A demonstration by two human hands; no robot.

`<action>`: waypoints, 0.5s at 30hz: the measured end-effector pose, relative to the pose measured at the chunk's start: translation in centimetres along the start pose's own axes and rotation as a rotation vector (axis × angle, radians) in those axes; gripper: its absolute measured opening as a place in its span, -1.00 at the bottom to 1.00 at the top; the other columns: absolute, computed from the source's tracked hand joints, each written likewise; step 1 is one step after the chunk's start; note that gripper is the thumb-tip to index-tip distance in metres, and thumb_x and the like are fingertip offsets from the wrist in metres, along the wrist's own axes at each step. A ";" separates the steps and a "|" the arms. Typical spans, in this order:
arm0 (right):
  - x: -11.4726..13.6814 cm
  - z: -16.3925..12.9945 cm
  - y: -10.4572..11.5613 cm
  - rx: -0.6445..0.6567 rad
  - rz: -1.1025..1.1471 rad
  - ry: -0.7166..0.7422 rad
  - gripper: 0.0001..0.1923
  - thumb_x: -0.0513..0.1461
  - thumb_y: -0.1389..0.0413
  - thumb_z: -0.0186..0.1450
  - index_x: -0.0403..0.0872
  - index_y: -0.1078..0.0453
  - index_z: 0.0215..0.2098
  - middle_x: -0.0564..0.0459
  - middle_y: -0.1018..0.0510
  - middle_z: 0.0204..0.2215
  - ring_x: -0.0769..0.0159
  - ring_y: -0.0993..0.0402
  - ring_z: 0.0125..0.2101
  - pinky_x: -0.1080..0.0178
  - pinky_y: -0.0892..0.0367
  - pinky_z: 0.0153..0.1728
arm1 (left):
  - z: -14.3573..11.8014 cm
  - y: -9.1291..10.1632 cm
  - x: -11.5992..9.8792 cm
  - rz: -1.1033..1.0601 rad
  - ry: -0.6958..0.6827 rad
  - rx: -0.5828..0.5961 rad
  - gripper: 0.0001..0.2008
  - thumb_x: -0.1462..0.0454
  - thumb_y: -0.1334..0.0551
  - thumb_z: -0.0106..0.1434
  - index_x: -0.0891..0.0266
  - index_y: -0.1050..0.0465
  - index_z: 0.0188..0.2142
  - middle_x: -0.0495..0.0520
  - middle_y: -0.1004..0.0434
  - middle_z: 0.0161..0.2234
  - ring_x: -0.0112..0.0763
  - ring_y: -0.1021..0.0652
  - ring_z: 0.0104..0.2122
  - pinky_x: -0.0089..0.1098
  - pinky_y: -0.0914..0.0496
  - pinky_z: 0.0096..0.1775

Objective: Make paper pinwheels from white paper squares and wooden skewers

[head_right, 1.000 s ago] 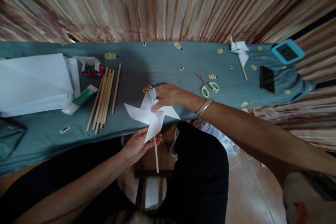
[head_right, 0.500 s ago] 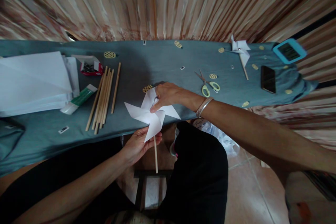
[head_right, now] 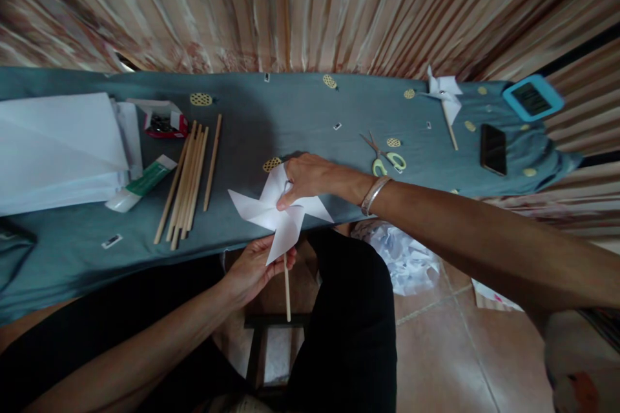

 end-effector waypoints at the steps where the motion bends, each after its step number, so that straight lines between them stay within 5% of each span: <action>1: 0.0 0.0 0.0 0.003 0.001 0.006 -0.50 0.15 -0.24 0.07 -0.13 -0.57 -0.42 0.05 -0.55 -0.54 0.35 -0.38 -0.53 0.30 -0.07 -0.51 | 0.0 0.0 0.0 0.003 0.000 0.003 -0.60 0.15 -0.57 -0.24 0.38 -0.60 -0.44 0.08 -0.57 -0.53 -0.45 -0.52 -0.54 -0.40 -0.40 -0.38; 15: 0.5 0.2 0.4 0.064 -0.017 -0.007 -0.54 0.09 -0.29 0.10 -0.15 -0.59 -0.35 0.00 -0.59 -0.46 0.33 -0.40 -0.50 0.30 -0.10 -0.50 | 0.0 -0.5 -0.4 0.009 -0.009 0.046 -0.57 0.07 -0.56 -0.27 0.37 -0.56 -0.54 0.05 -0.52 -0.56 -0.50 -0.46 -0.57 -0.43 -0.33 -0.43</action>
Point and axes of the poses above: each hand's wrist, its own z-axis towards the middle knuckle, its own y-axis out of the back of the hand, x = y × z, the point moved 5 cm from there along z, towards the middle knuckle
